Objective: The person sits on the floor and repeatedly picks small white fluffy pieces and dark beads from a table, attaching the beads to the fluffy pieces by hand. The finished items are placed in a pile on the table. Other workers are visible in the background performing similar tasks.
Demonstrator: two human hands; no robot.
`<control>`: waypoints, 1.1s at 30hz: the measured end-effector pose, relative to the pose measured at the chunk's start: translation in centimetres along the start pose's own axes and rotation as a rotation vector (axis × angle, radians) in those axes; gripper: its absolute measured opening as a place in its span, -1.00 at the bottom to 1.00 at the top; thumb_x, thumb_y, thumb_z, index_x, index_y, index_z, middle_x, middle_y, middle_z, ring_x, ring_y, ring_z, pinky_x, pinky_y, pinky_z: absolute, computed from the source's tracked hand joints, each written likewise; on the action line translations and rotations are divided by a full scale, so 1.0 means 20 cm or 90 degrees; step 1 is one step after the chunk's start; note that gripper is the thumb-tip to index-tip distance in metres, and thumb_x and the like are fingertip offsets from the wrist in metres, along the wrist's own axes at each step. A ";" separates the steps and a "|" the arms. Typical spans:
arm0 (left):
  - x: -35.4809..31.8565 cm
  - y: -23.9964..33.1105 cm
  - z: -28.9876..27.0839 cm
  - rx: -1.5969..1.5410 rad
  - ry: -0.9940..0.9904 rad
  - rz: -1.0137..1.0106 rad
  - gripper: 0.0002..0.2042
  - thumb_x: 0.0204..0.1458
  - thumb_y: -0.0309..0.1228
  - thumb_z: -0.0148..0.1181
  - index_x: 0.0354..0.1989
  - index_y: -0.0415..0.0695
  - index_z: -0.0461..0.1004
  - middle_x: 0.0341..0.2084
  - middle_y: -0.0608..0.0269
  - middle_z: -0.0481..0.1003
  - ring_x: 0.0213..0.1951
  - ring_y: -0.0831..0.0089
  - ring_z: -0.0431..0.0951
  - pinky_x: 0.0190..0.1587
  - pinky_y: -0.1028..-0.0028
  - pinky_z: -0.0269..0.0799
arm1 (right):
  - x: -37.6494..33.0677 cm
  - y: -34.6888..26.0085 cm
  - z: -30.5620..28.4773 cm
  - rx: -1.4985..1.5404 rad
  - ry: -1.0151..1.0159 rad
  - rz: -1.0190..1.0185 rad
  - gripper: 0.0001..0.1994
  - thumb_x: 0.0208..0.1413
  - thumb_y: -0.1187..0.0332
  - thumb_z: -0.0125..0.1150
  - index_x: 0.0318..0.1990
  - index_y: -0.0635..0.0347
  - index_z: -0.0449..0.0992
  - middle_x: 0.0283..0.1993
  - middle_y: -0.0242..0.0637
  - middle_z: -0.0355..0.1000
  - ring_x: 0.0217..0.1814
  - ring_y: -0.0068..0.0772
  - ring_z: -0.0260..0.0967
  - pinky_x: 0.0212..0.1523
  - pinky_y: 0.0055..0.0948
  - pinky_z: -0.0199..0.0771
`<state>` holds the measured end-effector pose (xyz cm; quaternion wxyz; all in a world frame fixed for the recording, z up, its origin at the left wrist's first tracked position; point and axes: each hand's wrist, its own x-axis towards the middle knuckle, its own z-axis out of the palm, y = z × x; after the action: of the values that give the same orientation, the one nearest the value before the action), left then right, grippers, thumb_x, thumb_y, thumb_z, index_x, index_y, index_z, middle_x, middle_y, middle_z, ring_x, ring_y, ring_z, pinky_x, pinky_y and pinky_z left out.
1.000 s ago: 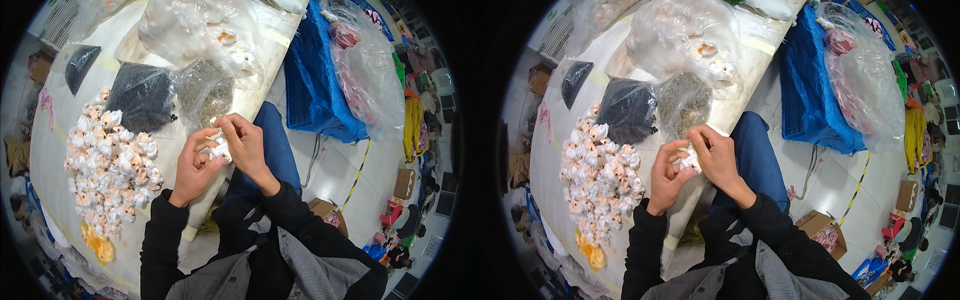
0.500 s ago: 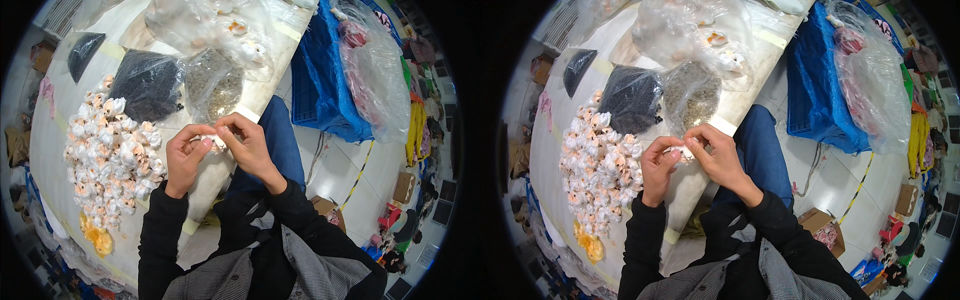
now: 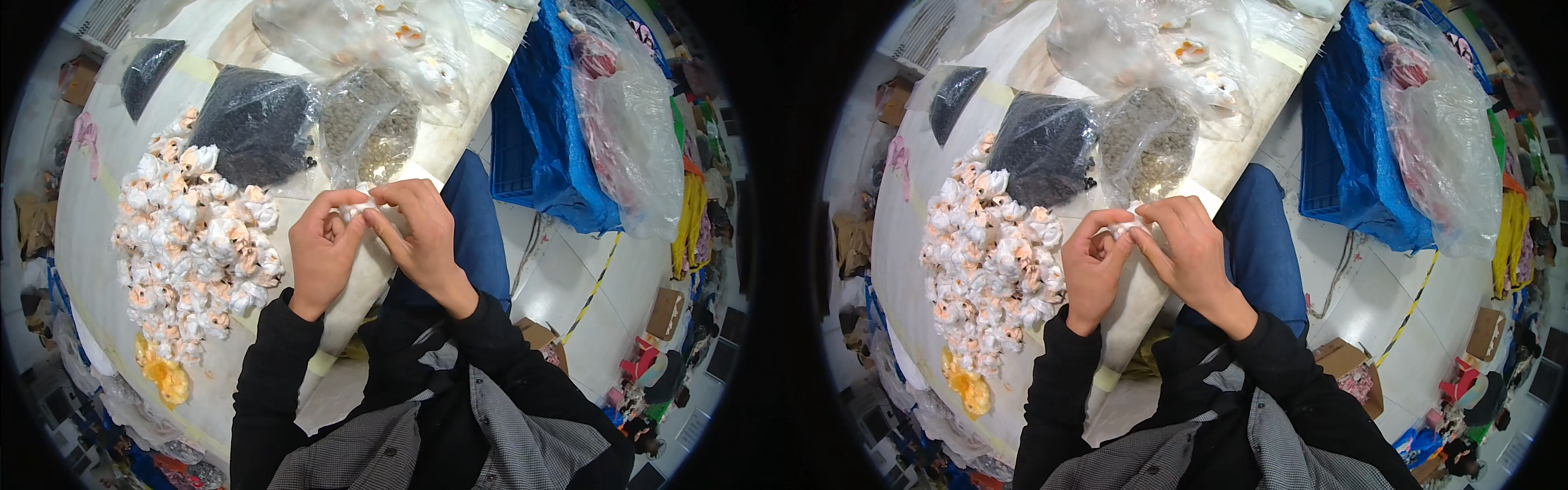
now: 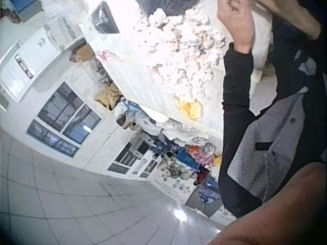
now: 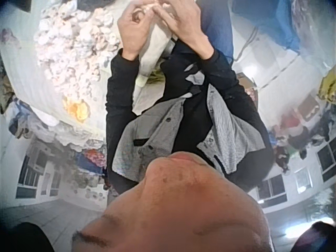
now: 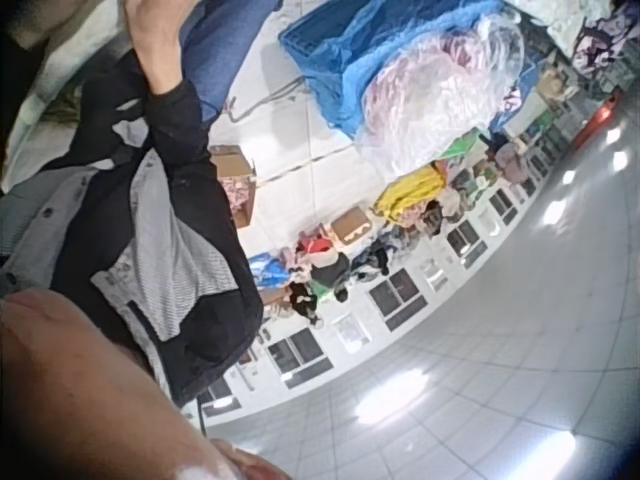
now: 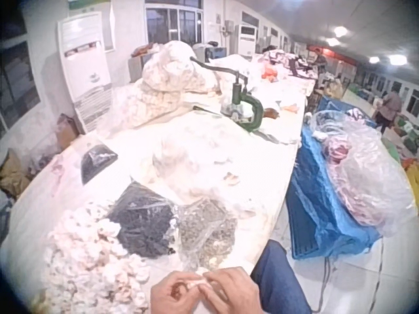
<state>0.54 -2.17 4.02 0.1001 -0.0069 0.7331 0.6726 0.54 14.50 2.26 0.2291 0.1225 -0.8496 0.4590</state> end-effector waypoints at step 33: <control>0.01 -0.02 -0.02 -0.065 0.015 0.051 -0.73 0.32 -0.45 0.25 0.11 -0.29 0.50 -0.12 0.31 0.55 -0.40 0.83 0.35 -0.36 0.70 0.26 | -0.01 -0.02 -0.02 0.015 -0.065 0.021 -0.85 0.13 0.41 0.42 -0.22 0.19 0.56 -0.34 -0.26 0.46 -0.30 -0.17 0.45 -0.32 -0.28 0.47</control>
<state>0.29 -2.53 3.68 0.0638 0.0099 0.6989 0.7123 0.92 14.57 2.67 0.1765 0.1347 -0.8567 0.4656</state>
